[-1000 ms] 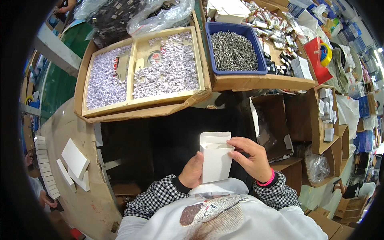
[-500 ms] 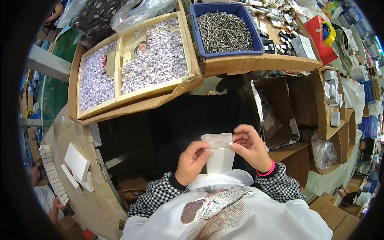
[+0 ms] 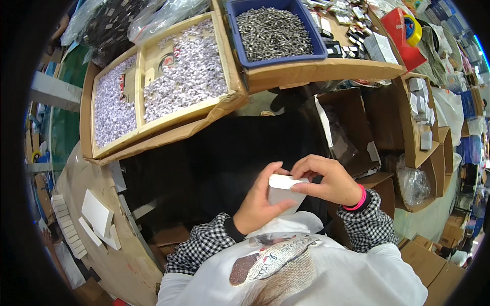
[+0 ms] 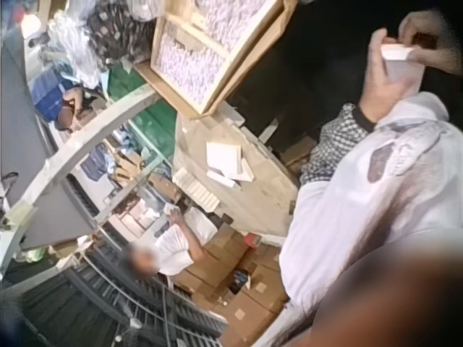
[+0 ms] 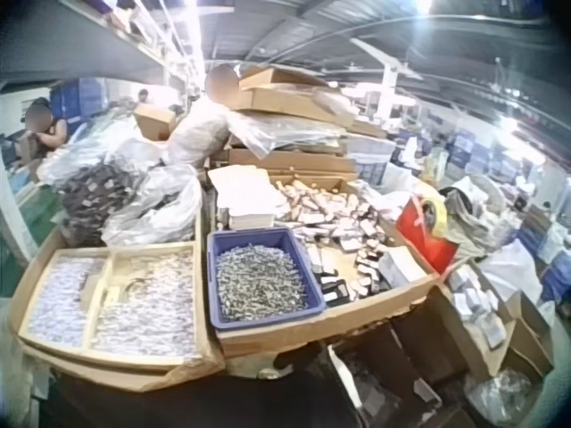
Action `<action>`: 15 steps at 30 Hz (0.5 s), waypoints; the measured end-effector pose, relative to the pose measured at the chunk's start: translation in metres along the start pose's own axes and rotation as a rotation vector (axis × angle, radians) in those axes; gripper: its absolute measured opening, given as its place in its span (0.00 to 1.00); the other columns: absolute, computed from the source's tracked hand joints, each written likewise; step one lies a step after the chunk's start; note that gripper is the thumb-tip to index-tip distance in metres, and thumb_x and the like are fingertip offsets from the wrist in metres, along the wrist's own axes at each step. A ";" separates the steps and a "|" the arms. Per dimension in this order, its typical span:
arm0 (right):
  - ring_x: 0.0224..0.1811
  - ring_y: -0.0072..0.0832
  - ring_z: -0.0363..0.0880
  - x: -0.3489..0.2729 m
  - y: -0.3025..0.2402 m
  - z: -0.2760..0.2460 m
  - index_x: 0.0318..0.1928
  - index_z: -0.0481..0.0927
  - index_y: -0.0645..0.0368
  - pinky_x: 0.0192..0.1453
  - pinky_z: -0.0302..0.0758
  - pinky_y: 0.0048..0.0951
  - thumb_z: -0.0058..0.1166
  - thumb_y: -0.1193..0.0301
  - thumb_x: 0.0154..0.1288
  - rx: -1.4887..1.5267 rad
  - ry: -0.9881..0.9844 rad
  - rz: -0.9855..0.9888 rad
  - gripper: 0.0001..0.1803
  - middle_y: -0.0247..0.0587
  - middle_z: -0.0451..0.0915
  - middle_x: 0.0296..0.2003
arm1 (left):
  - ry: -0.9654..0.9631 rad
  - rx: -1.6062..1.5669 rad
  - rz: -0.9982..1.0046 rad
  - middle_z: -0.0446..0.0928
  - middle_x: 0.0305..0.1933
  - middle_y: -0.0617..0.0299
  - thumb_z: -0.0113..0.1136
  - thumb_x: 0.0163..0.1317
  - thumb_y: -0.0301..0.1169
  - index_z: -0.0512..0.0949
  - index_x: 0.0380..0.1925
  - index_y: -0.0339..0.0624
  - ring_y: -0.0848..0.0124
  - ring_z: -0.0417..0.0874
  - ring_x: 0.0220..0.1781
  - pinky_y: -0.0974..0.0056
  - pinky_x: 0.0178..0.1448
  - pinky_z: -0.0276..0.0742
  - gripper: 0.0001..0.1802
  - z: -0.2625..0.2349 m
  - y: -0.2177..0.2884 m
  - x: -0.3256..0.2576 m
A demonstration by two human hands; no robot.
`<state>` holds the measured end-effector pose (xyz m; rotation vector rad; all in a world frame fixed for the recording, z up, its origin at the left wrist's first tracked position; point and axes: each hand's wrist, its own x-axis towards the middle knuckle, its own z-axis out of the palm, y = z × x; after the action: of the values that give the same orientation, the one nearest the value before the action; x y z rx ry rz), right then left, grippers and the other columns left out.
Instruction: The person repeatedly picks small white rectangular objects and inserts them into a white paper sleeve, then seals the sleeve with tape. The person places the sealed sleeves into a cardboard box and continues the cycle with additional items from nearby trays.
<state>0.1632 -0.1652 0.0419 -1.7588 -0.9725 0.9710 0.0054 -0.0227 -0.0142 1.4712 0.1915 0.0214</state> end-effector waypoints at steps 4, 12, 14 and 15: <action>0.26 0.27 0.79 -0.003 -0.016 -0.003 0.48 0.81 0.55 0.33 0.76 0.25 0.59 0.65 0.56 -0.155 0.003 0.100 0.19 0.42 0.82 0.34 | 0.078 0.255 0.004 0.64 0.60 0.51 0.78 0.39 0.35 0.43 0.69 0.41 0.59 0.70 0.60 0.58 0.64 0.67 0.62 0.021 0.003 0.010; 0.25 0.31 0.79 -0.017 -0.014 0.008 0.51 0.80 0.56 0.32 0.77 0.28 0.53 0.68 0.57 -0.186 0.202 0.085 0.19 0.46 0.81 0.28 | 0.131 0.464 -0.047 0.68 0.55 0.45 0.77 0.38 0.41 0.50 0.66 0.36 0.52 0.74 0.55 0.55 0.56 0.73 0.58 0.041 0.006 0.015; 0.26 0.32 0.80 -0.019 -0.013 0.008 0.50 0.80 0.57 0.32 0.77 0.28 0.52 0.69 0.58 -0.125 0.220 0.103 0.19 0.47 0.81 0.29 | 0.140 0.458 -0.031 0.69 0.53 0.46 0.76 0.39 0.40 0.52 0.64 0.36 0.53 0.75 0.53 0.56 0.54 0.75 0.55 0.041 0.008 0.016; 0.26 0.33 0.80 -0.019 -0.012 0.008 0.50 0.80 0.58 0.33 0.77 0.29 0.51 0.70 0.58 -0.113 0.220 0.105 0.18 0.47 0.81 0.29 | 0.143 0.439 -0.033 0.70 0.52 0.46 0.75 0.39 0.40 0.53 0.64 0.36 0.53 0.76 0.52 0.56 0.53 0.76 0.54 0.040 0.008 0.016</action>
<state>0.1462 -0.1757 0.0548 -1.9814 -0.8143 0.7794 0.0279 -0.0592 -0.0045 1.9058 0.3535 0.0613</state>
